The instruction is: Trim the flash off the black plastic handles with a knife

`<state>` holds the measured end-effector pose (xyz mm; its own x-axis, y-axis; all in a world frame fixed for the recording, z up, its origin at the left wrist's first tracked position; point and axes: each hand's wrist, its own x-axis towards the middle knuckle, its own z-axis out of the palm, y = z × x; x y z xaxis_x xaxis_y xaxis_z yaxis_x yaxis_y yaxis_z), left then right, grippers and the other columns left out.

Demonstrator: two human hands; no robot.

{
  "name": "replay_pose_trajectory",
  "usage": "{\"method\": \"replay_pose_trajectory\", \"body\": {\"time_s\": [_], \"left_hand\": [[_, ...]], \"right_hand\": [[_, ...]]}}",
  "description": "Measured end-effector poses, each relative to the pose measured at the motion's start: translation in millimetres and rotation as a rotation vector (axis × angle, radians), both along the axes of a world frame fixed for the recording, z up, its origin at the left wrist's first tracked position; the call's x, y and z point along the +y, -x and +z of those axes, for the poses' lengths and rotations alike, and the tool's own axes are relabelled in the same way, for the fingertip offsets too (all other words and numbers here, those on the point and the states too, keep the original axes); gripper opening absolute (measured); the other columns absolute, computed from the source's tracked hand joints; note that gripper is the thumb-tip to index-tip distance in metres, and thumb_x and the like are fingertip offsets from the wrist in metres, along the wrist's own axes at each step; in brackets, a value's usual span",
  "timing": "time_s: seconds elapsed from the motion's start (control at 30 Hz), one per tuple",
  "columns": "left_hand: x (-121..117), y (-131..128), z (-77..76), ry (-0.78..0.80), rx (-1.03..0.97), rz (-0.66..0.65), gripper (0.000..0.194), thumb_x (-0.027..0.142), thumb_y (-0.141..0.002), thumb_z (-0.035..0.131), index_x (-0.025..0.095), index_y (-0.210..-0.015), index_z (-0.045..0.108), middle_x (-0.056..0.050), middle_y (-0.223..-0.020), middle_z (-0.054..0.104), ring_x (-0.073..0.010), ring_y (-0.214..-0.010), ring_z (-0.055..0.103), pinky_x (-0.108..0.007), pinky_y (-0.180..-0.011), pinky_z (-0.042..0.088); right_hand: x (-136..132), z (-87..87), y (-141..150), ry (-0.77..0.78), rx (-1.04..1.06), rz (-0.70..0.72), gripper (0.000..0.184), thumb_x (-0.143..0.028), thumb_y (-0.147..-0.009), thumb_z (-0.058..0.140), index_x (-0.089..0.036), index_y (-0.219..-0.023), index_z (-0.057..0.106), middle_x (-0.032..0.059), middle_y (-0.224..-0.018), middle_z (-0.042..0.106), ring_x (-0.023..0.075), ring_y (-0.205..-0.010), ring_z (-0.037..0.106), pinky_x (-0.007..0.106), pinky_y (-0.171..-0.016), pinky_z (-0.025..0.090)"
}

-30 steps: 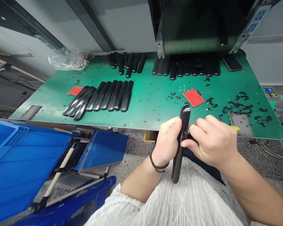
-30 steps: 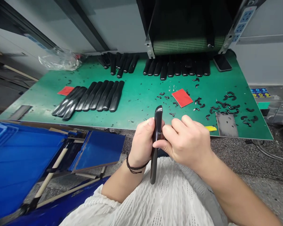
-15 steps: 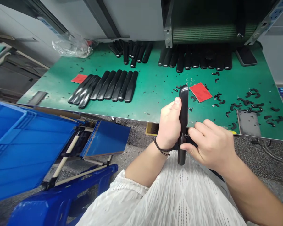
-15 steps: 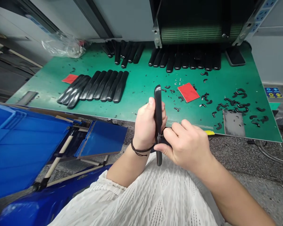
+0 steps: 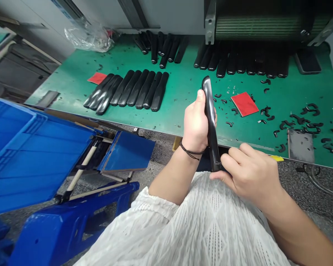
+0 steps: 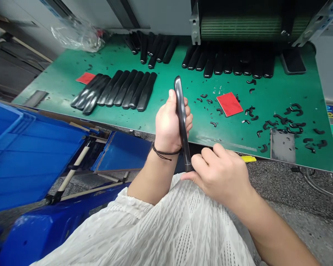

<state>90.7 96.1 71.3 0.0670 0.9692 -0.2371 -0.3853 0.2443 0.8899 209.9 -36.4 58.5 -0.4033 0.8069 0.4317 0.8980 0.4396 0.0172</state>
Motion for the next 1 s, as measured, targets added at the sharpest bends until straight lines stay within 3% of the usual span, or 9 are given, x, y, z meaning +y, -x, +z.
{"method": "replay_pose_trajectory", "body": {"time_s": [0.17,0.43,0.53,0.63,0.73,0.8,0.87,0.93,1.0], "left_hand": [[5,2,-6.2,0.147,-0.177,0.094,0.054,0.071,-0.094,0.057,0.020,-0.076,0.053,0.007,-0.051,0.042,-0.0059,-0.037,0.035,-0.022,-0.037,0.026],[16,9,-16.7,0.191,-0.306,0.232,0.047,0.058,-0.104,0.048,0.019,-0.078,0.052,0.008,-0.052,0.041,-0.0046,-0.036,0.037,-0.018,-0.038,0.028],[22,15,-15.0,0.211,-0.320,0.292,0.046,0.053,-0.107,0.043,0.019,-0.077,0.050,0.007,-0.052,0.041,-0.0052,-0.035,0.036,-0.019,-0.037,0.028],[25,22,-11.9,0.223,-0.332,0.336,0.046,0.051,-0.107,0.043,0.019,-0.075,0.050,0.007,-0.053,0.042,-0.0051,-0.035,0.035,-0.020,-0.038,0.028],[26,25,-8.4,0.217,-0.330,0.345,0.048,0.050,-0.108,0.041,0.018,-0.073,0.049,0.007,-0.053,0.040,-0.0046,-0.035,0.035,-0.020,-0.038,0.027],[26,24,-6.5,0.221,-0.328,0.342,0.049,0.051,-0.108,0.039,0.018,-0.073,0.049,0.007,-0.053,0.040,-0.0048,-0.035,0.036,-0.020,-0.038,0.027],[25,22,-6.3,0.232,-0.328,0.348,0.048,0.051,-0.108,0.040,0.019,-0.073,0.047,0.007,-0.054,0.040,-0.0053,-0.035,0.036,-0.020,-0.038,0.027],[25,17,-9.2,0.244,-0.333,0.344,0.047,0.051,-0.108,0.039,0.019,-0.074,0.045,0.007,-0.055,0.042,-0.0056,-0.036,0.037,-0.021,-0.039,0.027],[24,13,-15.0,0.219,-0.309,0.324,0.043,0.051,-0.108,0.037,0.020,-0.080,0.047,0.004,-0.061,0.049,-0.0071,-0.040,0.043,-0.021,-0.041,0.033]], "right_hand": [[1,-2.3,0,-0.105,-0.049,-0.033,0.048,-0.061,-0.101,0.052,-0.023,-0.072,0.047,-0.0011,-0.064,0.042,0.0181,-0.069,0.034,0.032,-0.059,0.018],[-1,-12.9,1,-0.221,0.025,-0.020,0.041,-0.058,-0.093,0.068,-0.023,-0.078,0.054,-0.0026,-0.061,0.044,0.0165,-0.066,0.033,0.034,-0.057,0.021],[1,-20.1,-4,-0.165,0.189,-0.064,0.035,-0.052,-0.094,0.070,-0.019,-0.101,0.061,-0.0004,-0.072,0.055,0.0165,-0.070,0.044,0.033,-0.060,0.032],[5,-28.9,-16,0.006,0.107,-0.281,0.033,-0.021,-0.099,0.058,-0.014,-0.131,0.058,0.0057,-0.089,0.061,0.0190,-0.078,0.053,0.032,-0.057,0.033],[10,-32.8,-26,0.170,-0.053,-0.391,0.072,0.001,-0.089,0.047,-0.032,-0.153,0.048,0.0013,-0.080,0.054,0.0174,-0.065,0.046,0.031,-0.050,0.020],[11,-30.3,-25,0.234,0.086,-0.387,0.082,-0.003,-0.091,0.050,-0.038,-0.163,0.033,-0.0003,-0.078,0.055,0.0165,-0.062,0.047,0.029,-0.050,0.023],[10,-25.7,-15,0.297,0.425,-0.297,0.080,-0.017,-0.095,0.061,-0.033,-0.166,0.027,0.0004,-0.085,0.061,0.0164,-0.068,0.054,0.028,-0.053,0.037],[9,-21.9,-1,0.371,0.751,-0.131,0.073,-0.030,-0.091,0.072,-0.029,-0.157,0.042,0.0018,-0.093,0.065,0.0158,-0.073,0.059,0.028,-0.059,0.047],[8,-19.5,13,0.338,0.920,-0.019,0.045,-0.030,-0.089,0.076,-0.025,-0.132,0.063,0.0012,-0.091,0.065,0.0138,-0.071,0.058,0.027,-0.060,0.048]]}}
